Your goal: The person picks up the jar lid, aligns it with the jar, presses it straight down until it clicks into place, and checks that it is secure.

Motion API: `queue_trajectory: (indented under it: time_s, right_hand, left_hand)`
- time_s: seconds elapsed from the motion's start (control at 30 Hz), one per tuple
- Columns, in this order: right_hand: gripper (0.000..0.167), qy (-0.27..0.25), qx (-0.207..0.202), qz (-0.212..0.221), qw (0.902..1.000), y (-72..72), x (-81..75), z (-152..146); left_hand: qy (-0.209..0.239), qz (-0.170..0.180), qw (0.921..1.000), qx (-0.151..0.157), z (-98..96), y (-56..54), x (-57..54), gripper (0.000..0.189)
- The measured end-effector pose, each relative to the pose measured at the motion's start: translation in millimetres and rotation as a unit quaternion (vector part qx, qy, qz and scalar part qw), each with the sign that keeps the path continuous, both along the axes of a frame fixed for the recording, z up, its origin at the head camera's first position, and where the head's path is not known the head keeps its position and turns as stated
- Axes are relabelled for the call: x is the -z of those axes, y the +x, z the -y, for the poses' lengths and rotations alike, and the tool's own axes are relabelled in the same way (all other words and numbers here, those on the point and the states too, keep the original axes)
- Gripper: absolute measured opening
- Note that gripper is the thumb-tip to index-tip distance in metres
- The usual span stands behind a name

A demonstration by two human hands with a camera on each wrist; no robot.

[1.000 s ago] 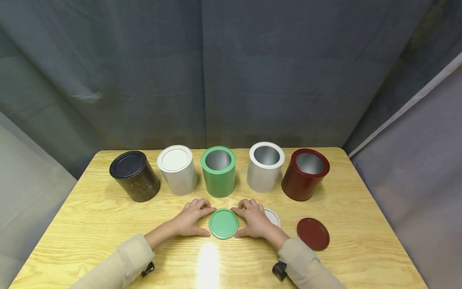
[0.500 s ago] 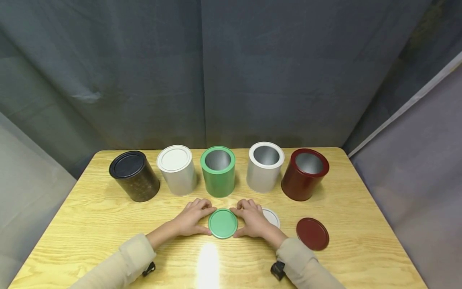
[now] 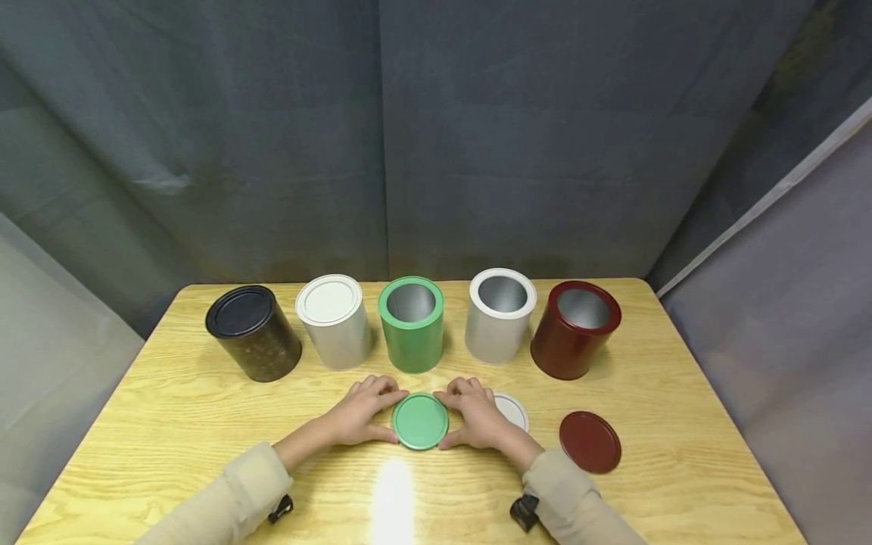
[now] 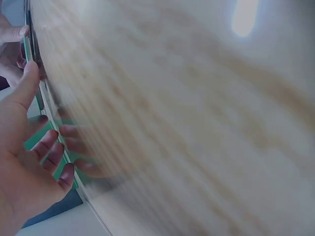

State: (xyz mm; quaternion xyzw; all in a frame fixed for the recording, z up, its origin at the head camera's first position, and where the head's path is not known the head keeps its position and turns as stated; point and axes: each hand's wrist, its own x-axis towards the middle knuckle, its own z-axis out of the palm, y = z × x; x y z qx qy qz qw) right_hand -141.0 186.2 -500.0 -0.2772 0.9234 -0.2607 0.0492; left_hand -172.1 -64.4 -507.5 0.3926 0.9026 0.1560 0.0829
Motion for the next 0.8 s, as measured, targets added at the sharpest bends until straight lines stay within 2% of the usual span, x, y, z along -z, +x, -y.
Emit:
queue_trajectory:
  time_s: [0.53, 0.8]
  right_hand:
    - [0.077, -0.05, -0.016, 0.031, 0.9982, 0.3, -6.2, -3.4]
    - [0.078, -0.073, -0.015, 0.031, 0.9968, 0.5, -11.4, -3.7]
  left_hand:
    - [0.051, 0.047, 0.9975, 0.015, 7.6, -1.2, -6.3, 0.073]
    - [0.074, 0.047, 0.9959, 0.023, 9.9, -2.1, -12.3, 0.072]
